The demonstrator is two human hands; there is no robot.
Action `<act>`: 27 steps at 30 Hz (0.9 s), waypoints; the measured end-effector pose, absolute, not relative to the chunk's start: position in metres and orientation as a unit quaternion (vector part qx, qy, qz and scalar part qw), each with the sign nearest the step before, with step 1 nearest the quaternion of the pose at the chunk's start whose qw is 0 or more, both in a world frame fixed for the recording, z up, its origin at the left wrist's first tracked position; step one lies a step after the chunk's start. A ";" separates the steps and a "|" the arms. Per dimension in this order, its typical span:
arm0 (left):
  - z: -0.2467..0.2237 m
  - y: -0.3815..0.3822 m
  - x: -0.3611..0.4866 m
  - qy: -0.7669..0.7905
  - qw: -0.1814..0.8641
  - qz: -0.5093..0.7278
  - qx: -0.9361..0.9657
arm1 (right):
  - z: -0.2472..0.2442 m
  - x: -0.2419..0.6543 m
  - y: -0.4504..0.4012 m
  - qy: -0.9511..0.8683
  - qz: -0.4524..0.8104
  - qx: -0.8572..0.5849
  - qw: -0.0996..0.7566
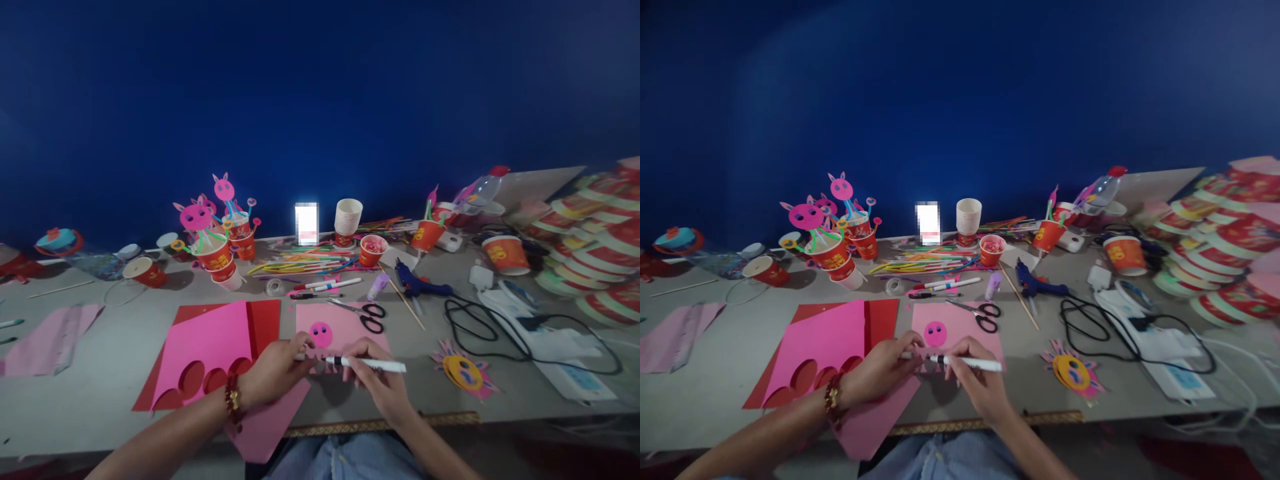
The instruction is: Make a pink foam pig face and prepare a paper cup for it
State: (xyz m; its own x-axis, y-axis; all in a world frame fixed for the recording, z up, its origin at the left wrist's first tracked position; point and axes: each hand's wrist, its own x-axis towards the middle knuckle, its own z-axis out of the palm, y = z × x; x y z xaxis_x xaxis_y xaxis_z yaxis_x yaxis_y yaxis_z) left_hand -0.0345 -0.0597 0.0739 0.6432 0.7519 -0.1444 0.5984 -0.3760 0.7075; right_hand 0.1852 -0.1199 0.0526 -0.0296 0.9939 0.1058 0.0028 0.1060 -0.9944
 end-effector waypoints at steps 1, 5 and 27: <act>0.074 -0.060 -0.032 0.405 0.384 0.099 0.824 | 0.052 0.183 -0.122 -0.524 0.491 -0.462 0.520; 0.069 -0.062 -0.025 0.382 0.397 0.101 0.828 | 0.048 0.182 -0.128 -0.502 0.504 -0.466 0.526; 0.088 -0.106 -0.014 0.290 0.208 -0.009 0.934 | 0.060 0.194 -0.141 -0.551 0.640 -0.324 0.426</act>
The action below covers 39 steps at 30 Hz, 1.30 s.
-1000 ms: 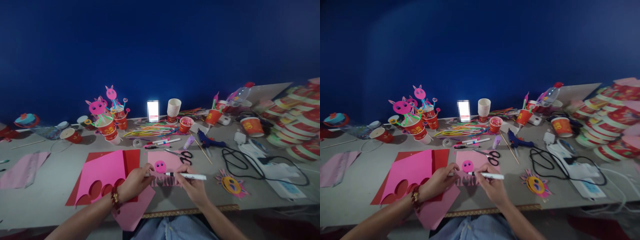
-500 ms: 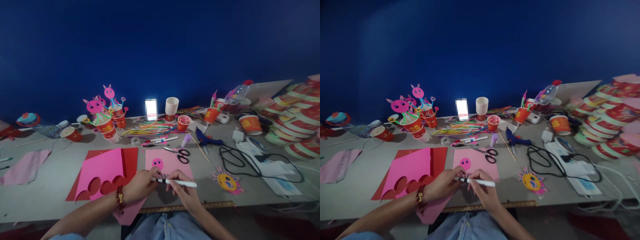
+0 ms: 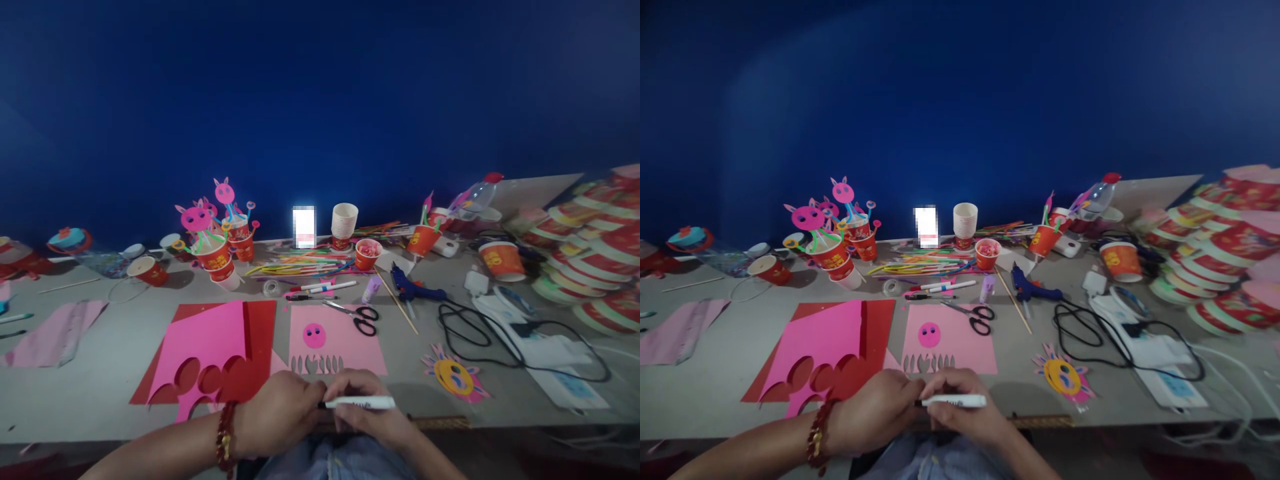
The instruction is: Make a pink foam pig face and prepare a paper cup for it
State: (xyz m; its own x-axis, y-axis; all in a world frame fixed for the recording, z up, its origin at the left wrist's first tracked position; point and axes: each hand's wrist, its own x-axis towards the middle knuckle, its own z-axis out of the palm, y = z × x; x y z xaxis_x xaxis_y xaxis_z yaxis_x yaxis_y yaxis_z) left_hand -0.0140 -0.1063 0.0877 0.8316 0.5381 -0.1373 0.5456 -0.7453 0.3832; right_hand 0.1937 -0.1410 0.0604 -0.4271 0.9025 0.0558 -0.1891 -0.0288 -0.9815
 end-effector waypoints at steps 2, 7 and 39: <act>0.092 -0.103 -0.016 0.288 0.156 -0.036 0.944 | 0.067 0.204 -0.137 -0.566 0.648 -0.305 0.408; 0.103 -0.098 -0.020 0.312 0.097 -0.007 0.945 | 0.077 0.216 -0.129 -0.592 0.602 -0.406 0.350; 0.116 -0.117 -0.025 0.060 0.379 0.227 0.895 | 0.093 0.183 -0.150 -0.681 0.543 -0.375 0.317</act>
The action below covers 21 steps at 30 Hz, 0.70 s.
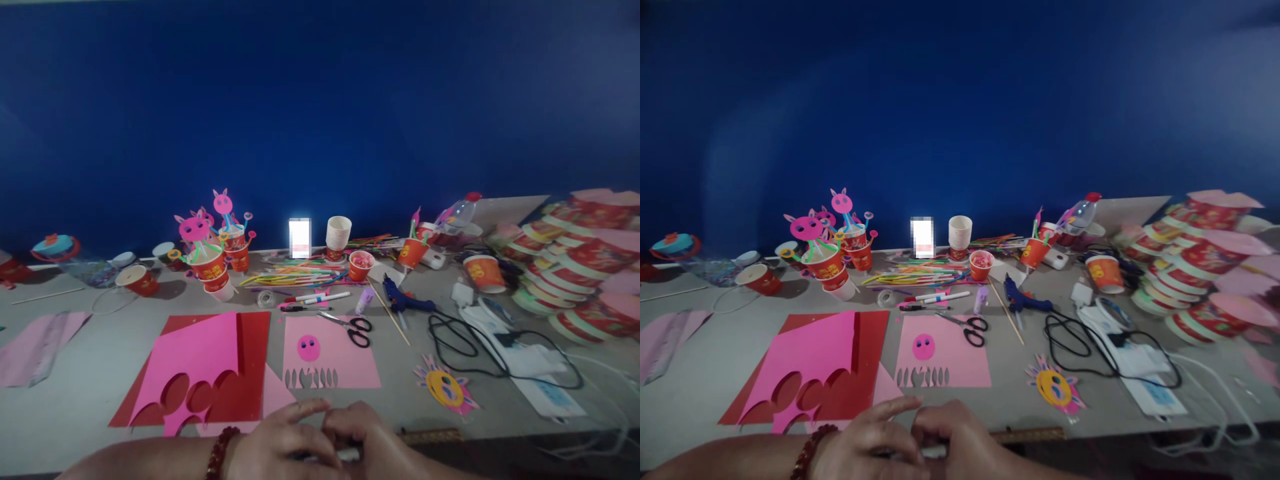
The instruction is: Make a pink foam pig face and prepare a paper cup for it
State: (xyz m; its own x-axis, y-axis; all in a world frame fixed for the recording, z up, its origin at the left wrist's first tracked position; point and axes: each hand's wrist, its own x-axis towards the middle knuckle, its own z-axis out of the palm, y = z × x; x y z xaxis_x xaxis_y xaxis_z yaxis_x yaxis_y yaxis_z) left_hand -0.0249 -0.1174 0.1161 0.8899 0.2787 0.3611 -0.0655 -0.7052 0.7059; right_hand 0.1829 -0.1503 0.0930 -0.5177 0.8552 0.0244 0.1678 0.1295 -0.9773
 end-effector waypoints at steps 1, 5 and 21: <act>0.115 -0.118 -0.025 0.060 0.382 0.218 0.896 | 0.092 0.182 -0.152 -0.677 0.539 -0.380 0.327; 0.114 -0.122 -0.024 0.049 0.407 0.210 0.888 | 0.087 0.181 -0.157 -0.655 0.556 -0.374 0.350; 0.123 -0.070 0.012 0.231 0.727 0.412 0.498 | 0.094 0.189 -0.120 -0.598 0.521 -0.461 0.398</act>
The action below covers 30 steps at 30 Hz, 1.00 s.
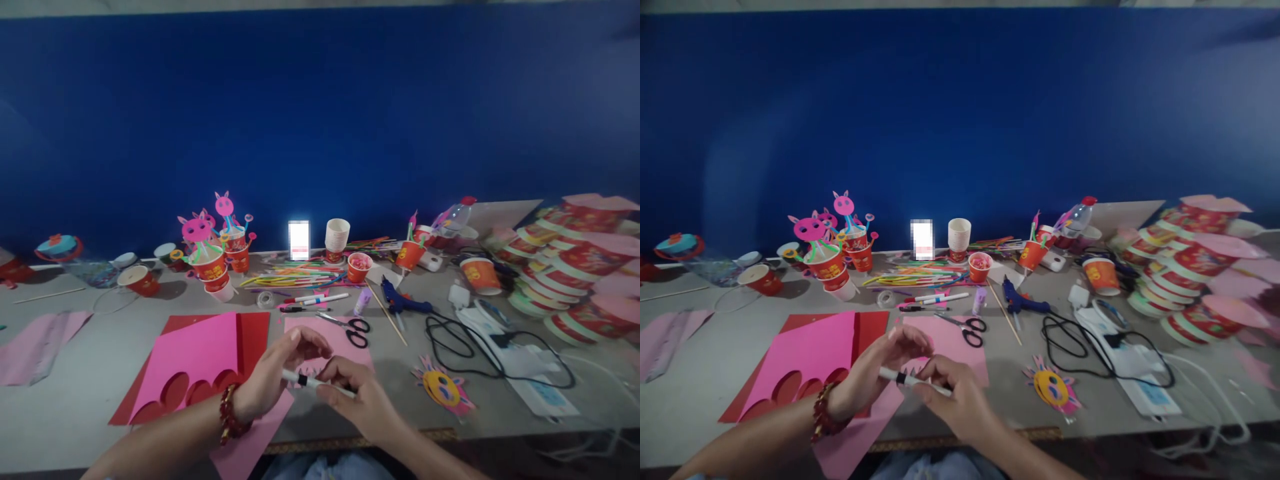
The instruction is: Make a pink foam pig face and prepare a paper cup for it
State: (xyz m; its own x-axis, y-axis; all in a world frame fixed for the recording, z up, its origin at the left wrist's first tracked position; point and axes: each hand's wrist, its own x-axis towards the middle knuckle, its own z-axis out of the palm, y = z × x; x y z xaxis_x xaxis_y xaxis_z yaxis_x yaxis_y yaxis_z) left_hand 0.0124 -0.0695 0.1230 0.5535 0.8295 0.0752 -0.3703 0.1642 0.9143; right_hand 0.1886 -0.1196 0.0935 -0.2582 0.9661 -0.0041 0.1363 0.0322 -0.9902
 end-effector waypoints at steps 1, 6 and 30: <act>0.122 -0.070 0.014 0.232 0.744 0.409 0.475 | 0.091 0.188 -0.120 -0.601 0.519 -0.460 0.397; 0.116 -0.075 0.023 0.277 0.734 0.426 0.451 | 0.085 0.184 -0.124 -0.592 0.521 -0.465 0.402; 0.086 0.066 -0.002 0.357 0.107 0.191 0.908 | 0.043 0.245 -0.105 -0.658 0.275 -0.581 0.391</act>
State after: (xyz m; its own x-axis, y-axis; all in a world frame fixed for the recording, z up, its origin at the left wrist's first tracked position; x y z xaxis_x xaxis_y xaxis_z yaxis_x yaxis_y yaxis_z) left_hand -0.0015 0.0657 0.0863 0.6714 0.6898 0.2711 0.6083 -0.7218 0.3301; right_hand 0.2449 -0.1054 0.0433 -0.0188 0.9806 0.1951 0.5497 0.1732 -0.8172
